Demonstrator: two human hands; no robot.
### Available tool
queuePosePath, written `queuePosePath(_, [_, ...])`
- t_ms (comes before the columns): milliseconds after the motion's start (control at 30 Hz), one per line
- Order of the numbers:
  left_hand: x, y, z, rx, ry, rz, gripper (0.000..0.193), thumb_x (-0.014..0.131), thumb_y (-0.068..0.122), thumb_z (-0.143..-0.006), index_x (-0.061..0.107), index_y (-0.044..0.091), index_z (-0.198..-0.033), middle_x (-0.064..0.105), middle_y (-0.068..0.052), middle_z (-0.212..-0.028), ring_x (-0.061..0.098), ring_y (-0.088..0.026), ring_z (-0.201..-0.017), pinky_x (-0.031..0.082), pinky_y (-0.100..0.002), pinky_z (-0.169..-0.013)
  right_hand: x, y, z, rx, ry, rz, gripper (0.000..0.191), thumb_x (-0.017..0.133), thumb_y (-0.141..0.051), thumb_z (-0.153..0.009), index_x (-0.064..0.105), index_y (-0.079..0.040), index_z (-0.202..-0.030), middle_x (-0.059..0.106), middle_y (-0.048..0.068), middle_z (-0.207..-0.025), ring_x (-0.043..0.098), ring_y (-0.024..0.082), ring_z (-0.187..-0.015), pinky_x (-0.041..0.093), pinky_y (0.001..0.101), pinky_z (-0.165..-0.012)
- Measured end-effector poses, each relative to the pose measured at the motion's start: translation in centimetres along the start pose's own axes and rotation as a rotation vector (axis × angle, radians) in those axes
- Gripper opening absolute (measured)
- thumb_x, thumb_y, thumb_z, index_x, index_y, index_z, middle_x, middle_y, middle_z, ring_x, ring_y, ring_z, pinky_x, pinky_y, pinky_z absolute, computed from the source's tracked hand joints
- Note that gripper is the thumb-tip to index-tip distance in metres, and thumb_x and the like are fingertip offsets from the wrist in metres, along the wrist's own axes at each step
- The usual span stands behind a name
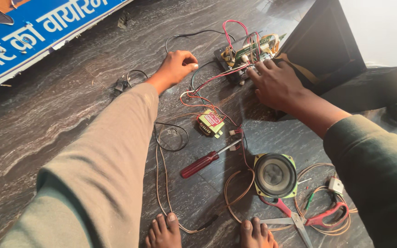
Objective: The person sits on the floor and works on a black rectangular electronics enclosure. They connect wires to a circuit board, test a speaker, and use a screwdriver to tighten screws on the enclosure. The person repeatedly repositions the enclosure and adjusts components during the process.
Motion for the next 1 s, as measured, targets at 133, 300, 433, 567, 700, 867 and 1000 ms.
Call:
queuePosePath(133, [0.9,1.1,-1.2,-0.095,-0.093,0.108,0.027,0.074,0.032,-0.089,0.081,0.006,-0.094,0.080,-0.010,-0.087,0.075,-0.015,-0.081,0.056,-0.030,-0.075,0.8,-0.5,-0.4,-0.070,0.029,-0.030,0.074,0.071,-0.030,-0.080,0.049,-0.010,-0.148,0.057,0.012,-0.140,0.055,0.028,-0.127,0.051,0.0436,-0.088])
queuePosePath(300, [2.2,3.6,-2.2,-0.179,-0.113,0.083,0.035,0.072,0.039,-0.094,0.082,0.006,-0.090,0.077,-0.011,-0.077,0.069,-0.017,-0.073,0.051,-0.032,-0.069,1.8,-0.6,0.4,-0.118,-0.097,-0.029,0.072,0.071,-0.031,-0.077,0.050,-0.016,-0.145,0.056,0.009,-0.139,0.054,0.026,-0.128,0.050,0.0476,-0.092])
queuePosePath(433, [3.1,4.5,-3.4,-0.126,-0.066,0.034,0.033,0.071,0.038,-0.091,0.081,0.006,-0.092,0.076,-0.011,-0.079,0.072,-0.020,-0.074,0.053,-0.035,-0.071,3.0,1.0,2.2,-0.089,-0.163,-0.037,0.066,0.072,-0.031,-0.076,0.057,-0.013,-0.138,0.061,0.010,-0.130,0.056,0.026,-0.126,0.049,0.0467,-0.091])
queuePosePath(567, [4.2,4.7,-4.5,0.057,-0.007,-0.008,0.033,0.074,0.033,-0.087,0.079,0.003,-0.099,0.076,-0.017,-0.087,0.074,-0.028,-0.082,0.056,-0.039,-0.075,4.5,2.1,3.9,-0.042,-0.209,0.044,0.042,0.068,-0.030,-0.082,0.065,-0.015,-0.121,0.068,0.010,-0.112,0.063,0.029,-0.116,0.048,0.0466,-0.089])
queuePosePath(700, [4.9,4.6,-4.9,-0.016,-0.132,-0.035,0.033,0.075,0.034,-0.085,0.079,0.004,-0.100,0.077,-0.017,-0.093,0.076,-0.028,-0.088,0.057,-0.039,-0.081,5.0,2.3,4.9,-0.002,-0.307,0.032,0.029,0.065,-0.029,-0.089,0.066,-0.017,-0.115,0.071,0.007,-0.105,0.069,0.027,-0.104,0.048,0.0449,-0.090])
queuePosePath(867, [4.5,5.1,-4.8,-0.073,-0.175,-0.030,0.031,0.074,0.030,-0.085,0.079,0.004,-0.102,0.078,-0.018,-0.094,0.077,-0.028,-0.090,0.058,-0.039,-0.083,4.2,2.1,4.3,-0.001,-0.383,-0.018,0.037,0.069,-0.037,-0.086,0.064,-0.016,-0.117,0.070,0.008,-0.107,0.067,0.028,-0.107,0.047,0.0464,-0.091])
queuePosePath(1000, [4.0,5.4,-4.8,-0.057,-0.159,-0.026,0.030,0.073,0.028,-0.085,0.078,0.004,-0.102,0.078,-0.017,-0.097,0.077,-0.027,-0.094,0.058,-0.039,-0.085,3.6,1.8,3.6,-0.032,-0.376,-0.022,0.043,0.069,-0.037,-0.087,0.062,-0.013,-0.122,0.069,0.009,-0.110,0.067,0.028,-0.108,0.048,0.0481,-0.089])
Point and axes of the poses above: each hand's wrist, its own z-axis away from the middle knuckle, its own x-axis out of the palm, y = z × x, the point moved 2 cm from there along -z, towards the middle knuckle
